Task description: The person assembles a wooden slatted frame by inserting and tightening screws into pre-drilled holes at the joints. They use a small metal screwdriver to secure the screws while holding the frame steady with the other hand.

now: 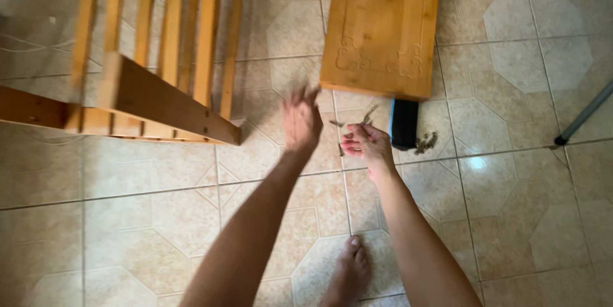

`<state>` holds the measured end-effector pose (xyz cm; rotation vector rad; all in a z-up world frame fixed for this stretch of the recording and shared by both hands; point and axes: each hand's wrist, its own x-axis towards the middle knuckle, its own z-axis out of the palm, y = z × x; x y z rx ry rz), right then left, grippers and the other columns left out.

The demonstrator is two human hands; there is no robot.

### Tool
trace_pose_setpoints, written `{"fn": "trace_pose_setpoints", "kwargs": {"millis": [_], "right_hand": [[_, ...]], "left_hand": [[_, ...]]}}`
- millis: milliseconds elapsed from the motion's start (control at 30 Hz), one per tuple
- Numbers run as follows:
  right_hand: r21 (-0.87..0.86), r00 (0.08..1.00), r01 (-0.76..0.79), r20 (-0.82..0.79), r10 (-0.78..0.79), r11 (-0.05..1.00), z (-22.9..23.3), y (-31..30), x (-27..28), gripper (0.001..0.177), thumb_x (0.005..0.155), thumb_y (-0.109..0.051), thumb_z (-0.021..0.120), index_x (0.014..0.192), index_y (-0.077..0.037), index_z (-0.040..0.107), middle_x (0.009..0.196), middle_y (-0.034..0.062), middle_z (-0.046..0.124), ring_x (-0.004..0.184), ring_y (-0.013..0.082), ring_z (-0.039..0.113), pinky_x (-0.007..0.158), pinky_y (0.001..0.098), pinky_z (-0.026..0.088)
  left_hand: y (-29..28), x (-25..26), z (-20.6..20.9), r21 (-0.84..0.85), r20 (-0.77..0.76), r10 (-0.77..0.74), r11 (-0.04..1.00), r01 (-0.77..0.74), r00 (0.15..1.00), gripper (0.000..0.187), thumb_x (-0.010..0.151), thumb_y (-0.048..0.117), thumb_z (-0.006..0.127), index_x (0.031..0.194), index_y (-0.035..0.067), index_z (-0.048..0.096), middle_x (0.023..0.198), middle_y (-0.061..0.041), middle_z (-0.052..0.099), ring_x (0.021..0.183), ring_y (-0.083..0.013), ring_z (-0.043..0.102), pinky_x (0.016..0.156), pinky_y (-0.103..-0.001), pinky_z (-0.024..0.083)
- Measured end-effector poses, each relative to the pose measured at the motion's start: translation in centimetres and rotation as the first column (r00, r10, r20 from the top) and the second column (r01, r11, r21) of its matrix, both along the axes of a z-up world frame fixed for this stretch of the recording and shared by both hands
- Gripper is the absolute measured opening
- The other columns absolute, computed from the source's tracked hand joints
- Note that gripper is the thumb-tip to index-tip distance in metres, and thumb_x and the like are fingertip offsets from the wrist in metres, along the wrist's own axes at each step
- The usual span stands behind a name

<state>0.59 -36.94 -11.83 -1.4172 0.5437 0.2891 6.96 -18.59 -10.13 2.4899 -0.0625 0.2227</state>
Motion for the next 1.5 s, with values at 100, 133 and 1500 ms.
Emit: {"fn": "trace_pose_setpoints", "kwargs": {"millis": [100,133,1500], "right_hand": [[0.000,0.998,-0.023,0.065,0.023,1.000,1.7,2.1,1.4,0.038,0.100,-0.037,0.064,0.114,-0.003,0.072,0.098,0.0103,0.076,0.085,0.0194,0.074,0.075,0.0330,0.063],[0.013,0.997,-0.026,0.070,0.025,1.000,2.5,3.0,1.9,0.037,0.098,-0.036,0.064,0.114,-0.003,0.072,0.100,0.0087,0.076,0.085,0.0192,0.074,0.076,0.0334,0.062],[0.366,0.968,-0.121,0.251,0.027,0.923,16.9,18.9,15.2,0.034,0.092,-0.019,0.072,0.122,-0.003,0.066,0.105,0.0102,0.076,0.094,0.0168,0.074,0.077,0.0257,0.058]], "left_hand": [[4.7,4.7,6.9,0.540,0.164,-0.053,0.840,-0.045,0.985,0.068,0.091,-0.002,0.059,0.152,0.026,0.045,0.169,-0.013,0.010,0.154,-0.0395,0.007,0.122,-0.068,0.008],[6.3,5.7,8.9,0.731,0.051,0.015,0.681,-0.047,0.999,0.091,0.080,-0.016,0.056,0.157,0.030,0.039,0.167,-0.015,0.003,0.151,-0.0433,0.001,0.116,-0.069,0.005],[22.3,1.1,14.9,0.386,-0.219,0.101,0.922,-0.009,0.970,0.106,0.080,-0.006,0.066,0.165,0.027,0.012,0.145,-0.017,0.045,0.112,-0.0377,0.062,0.082,-0.044,0.059]]}}
